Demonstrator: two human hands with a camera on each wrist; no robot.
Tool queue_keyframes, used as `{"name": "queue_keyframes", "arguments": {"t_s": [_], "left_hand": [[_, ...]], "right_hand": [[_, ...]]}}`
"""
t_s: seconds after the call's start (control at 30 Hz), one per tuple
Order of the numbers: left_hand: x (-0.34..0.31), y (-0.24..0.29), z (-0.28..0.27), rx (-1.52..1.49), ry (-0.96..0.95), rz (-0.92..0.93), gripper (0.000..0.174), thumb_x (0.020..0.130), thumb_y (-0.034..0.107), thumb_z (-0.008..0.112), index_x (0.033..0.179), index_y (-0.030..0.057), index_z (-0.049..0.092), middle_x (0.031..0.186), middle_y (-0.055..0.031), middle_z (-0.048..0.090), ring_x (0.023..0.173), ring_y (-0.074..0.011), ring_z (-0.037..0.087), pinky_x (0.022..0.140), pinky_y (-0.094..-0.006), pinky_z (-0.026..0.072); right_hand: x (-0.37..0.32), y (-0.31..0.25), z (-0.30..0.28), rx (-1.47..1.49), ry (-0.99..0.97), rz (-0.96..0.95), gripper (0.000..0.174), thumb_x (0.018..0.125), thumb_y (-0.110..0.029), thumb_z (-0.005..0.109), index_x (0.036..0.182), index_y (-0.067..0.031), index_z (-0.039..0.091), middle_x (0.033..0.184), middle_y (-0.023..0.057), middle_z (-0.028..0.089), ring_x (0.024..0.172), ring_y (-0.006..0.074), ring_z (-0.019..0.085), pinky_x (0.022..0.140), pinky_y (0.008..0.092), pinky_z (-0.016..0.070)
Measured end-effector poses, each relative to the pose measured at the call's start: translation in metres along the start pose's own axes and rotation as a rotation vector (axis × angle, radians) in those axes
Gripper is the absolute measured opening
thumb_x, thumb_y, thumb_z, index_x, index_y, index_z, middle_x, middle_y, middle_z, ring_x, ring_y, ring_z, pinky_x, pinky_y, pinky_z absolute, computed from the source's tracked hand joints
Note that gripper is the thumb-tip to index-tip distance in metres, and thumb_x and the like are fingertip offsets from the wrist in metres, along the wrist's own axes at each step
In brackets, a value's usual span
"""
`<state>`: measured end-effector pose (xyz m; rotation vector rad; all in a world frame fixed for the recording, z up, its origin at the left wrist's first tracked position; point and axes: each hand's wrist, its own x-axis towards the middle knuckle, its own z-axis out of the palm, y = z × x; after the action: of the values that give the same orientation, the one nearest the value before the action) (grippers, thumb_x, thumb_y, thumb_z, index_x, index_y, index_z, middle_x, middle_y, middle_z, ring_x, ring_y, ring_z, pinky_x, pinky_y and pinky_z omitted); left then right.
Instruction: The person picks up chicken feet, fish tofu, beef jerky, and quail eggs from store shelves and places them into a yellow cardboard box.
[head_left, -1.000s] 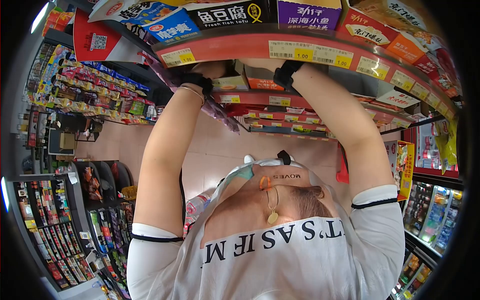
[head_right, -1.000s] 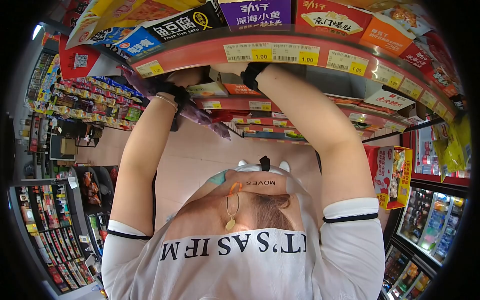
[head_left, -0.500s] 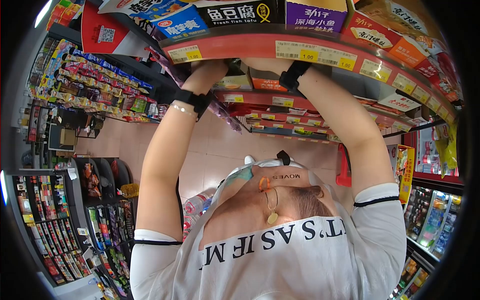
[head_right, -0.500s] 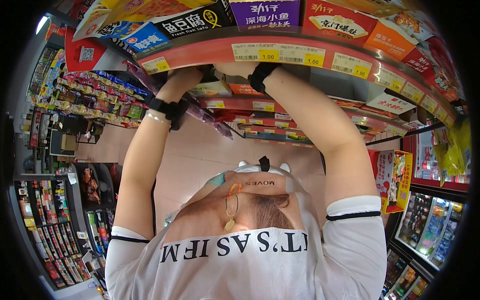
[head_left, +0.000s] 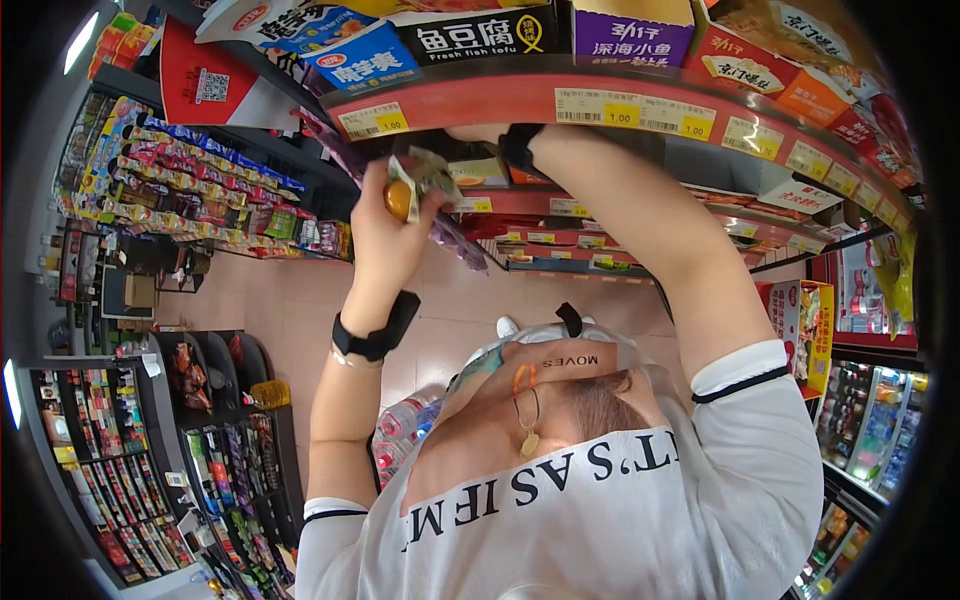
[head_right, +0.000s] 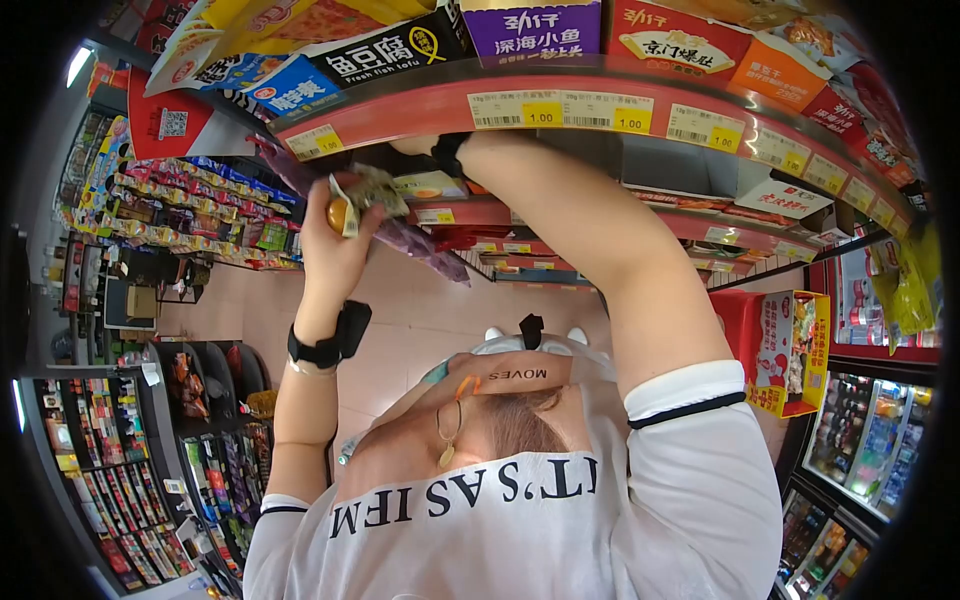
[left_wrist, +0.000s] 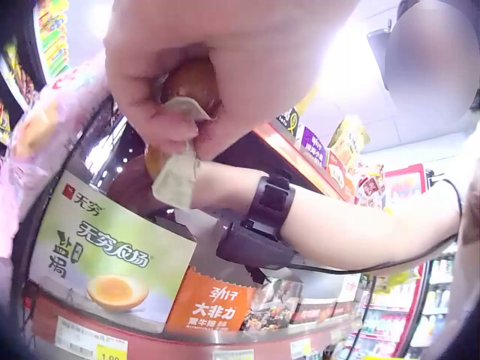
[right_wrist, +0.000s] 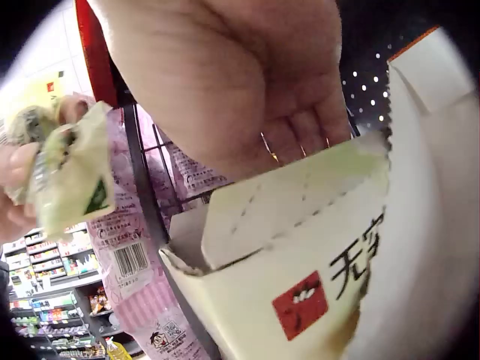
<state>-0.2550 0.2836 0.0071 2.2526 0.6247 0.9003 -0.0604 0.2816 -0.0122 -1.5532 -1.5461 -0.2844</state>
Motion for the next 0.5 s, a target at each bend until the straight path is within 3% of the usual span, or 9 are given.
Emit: {"name": "queue_keyframes", "arguments": {"t_s": [0.1,0.17,0.2,0.3,0.33,0.5], "left_hand": [[-0.008,-0.006,-0.006,-0.173,-0.163,-0.11,0.047,0.073,0.003,0.065,0.117,0.0026,0.046,0.098,-0.0067,0.057,0.086,-0.0123,0.054,0.074,-0.0244,0.0442],[-0.008,-0.016,-0.006,-0.196,-0.295,-0.22,0.06,0.073,0.003,0.065,0.127,0.0028,0.039,0.1,-0.008,0.057,0.091,-0.0121,0.053,0.078,-0.0244,0.0437],[-0.006,-0.025,-0.001,-0.166,-0.308,-0.185,0.069,0.072,0.002,0.064,0.133,0.004,0.033,0.104,-0.0112,0.057,0.094,-0.0152,0.054,0.082,-0.0259,0.0432],[0.0,-0.035,0.01,-0.04,-0.348,-0.106,0.071,0.07,0.003,0.065,0.133,0.0033,0.032,0.109,-0.0155,0.056,0.096,-0.0194,0.054,0.085,-0.0278,0.043],[0.001,-0.032,0.011,0.019,-0.414,-0.164,0.074,0.069,0.004,0.065,0.133,0.0029,0.03,0.112,-0.0195,0.054,0.099,-0.0238,0.055,0.086,-0.0296,0.0427],[0.001,-0.034,0.016,0.052,-0.433,-0.157,0.078,0.069,0.003,0.065,0.135,0.0052,0.025,0.113,-0.0217,0.053,0.102,-0.0273,0.055,0.088,-0.031,0.0422]], "right_hand": [[0.016,-0.013,0.014,0.01,-0.035,0.004,0.016,0.079,-0.017,0.056,0.091,-0.008,0.058,0.083,0.0112,0.06,0.079,0.0261,0.058,0.07,0.0365,0.0458],[0.023,-0.02,0.021,0.016,-0.06,0.002,0.016,0.079,-0.017,0.056,0.092,-0.0081,0.058,0.083,0.0112,0.06,0.08,0.0262,0.058,0.07,0.0366,0.0457],[0.02,-0.026,0.021,0.019,-0.071,0.002,0.016,0.079,-0.017,0.056,0.092,-0.0081,0.058,0.083,0.0112,0.06,0.08,0.0263,0.058,0.07,0.0366,0.0457],[0.022,-0.032,0.02,0.023,-0.109,-0.004,0.017,0.079,-0.017,0.056,0.093,-0.0081,0.057,0.084,0.0113,0.06,0.08,0.0264,0.058,0.07,0.0367,0.0457],[0.017,-0.026,0.012,0.025,-0.122,-0.004,0.017,0.079,-0.017,0.056,0.093,-0.0082,0.057,0.084,0.0113,0.06,0.08,0.0264,0.058,0.07,0.0367,0.0457],[0.019,-0.028,0.009,0.03,-0.177,0.01,0.018,0.078,-0.016,0.056,0.094,-0.0083,0.057,0.086,0.0115,0.06,0.081,0.0266,0.058,0.071,0.0369,0.0456]]}}
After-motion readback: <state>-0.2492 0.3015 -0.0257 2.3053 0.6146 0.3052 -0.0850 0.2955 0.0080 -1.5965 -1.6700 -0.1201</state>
